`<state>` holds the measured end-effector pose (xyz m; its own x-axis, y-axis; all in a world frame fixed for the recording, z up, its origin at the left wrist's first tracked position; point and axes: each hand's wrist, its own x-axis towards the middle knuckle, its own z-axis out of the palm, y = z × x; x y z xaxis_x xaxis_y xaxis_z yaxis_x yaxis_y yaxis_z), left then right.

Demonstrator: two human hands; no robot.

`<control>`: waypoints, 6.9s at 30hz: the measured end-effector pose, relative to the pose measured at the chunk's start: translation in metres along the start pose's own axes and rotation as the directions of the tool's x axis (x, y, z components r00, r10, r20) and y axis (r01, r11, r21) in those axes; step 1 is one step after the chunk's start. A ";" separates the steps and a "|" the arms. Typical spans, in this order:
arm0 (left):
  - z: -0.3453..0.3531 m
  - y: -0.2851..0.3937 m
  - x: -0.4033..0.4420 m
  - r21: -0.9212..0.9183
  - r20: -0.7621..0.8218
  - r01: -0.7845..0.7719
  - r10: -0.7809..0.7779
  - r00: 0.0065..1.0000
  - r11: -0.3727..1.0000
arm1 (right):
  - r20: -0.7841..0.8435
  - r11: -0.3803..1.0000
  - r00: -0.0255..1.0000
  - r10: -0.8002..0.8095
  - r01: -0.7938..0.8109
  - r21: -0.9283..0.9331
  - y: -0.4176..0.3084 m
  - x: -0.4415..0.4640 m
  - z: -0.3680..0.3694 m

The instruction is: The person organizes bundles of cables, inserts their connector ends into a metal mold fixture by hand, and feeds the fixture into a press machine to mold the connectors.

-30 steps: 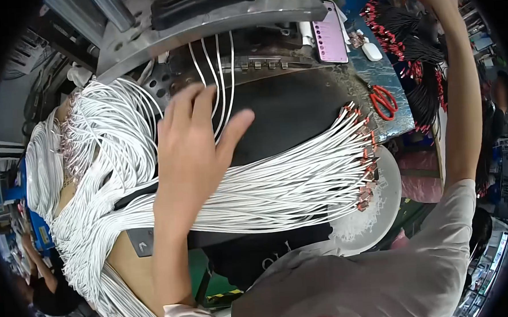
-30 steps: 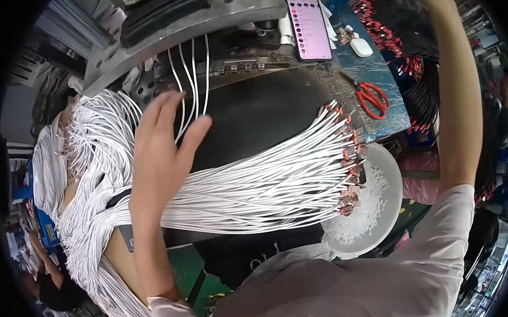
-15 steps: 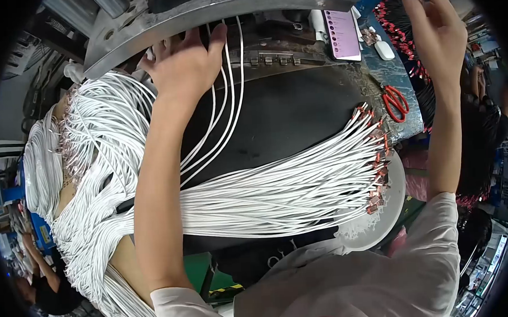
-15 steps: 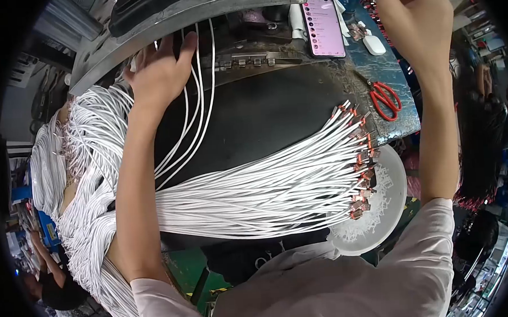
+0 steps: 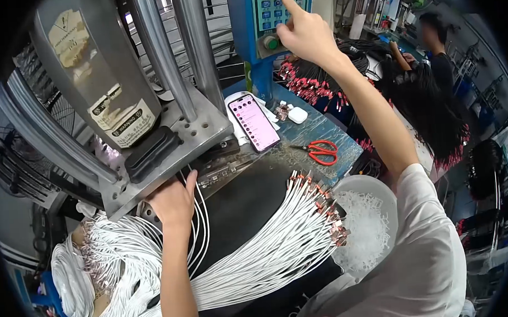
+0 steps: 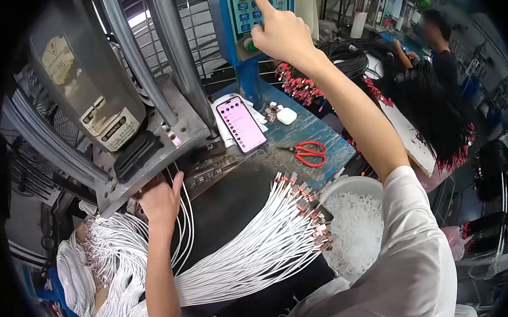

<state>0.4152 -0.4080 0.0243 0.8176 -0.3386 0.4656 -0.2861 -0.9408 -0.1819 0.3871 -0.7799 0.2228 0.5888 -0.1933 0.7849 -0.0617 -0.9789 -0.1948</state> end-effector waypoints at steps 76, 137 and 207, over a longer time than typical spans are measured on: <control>-0.029 0.014 -0.399 -0.687 0.726 0.413 -0.543 0.422 -0.598 | 0.922 -0.233 0.235 0.308 -0.921 0.313 -0.050 -0.608 -0.039; -0.061 -0.018 -0.119 -0.578 0.214 -0.087 0.254 0.943 0.811 | 0.730 0.525 0.681 0.050 -0.640 0.561 0.027 -0.183 0.116; -0.088 -0.037 -0.129 -0.790 -0.238 -0.063 -0.211 0.948 0.609 | 0.823 0.796 0.109 -0.558 -0.211 0.568 -0.151 -0.190 -0.019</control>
<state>0.2760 -0.3312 0.0471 0.7169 -0.1267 0.6856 -0.6206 -0.5642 0.5446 0.2694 -0.5964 0.1141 0.7616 0.5797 -0.2897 0.2842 -0.7005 -0.6546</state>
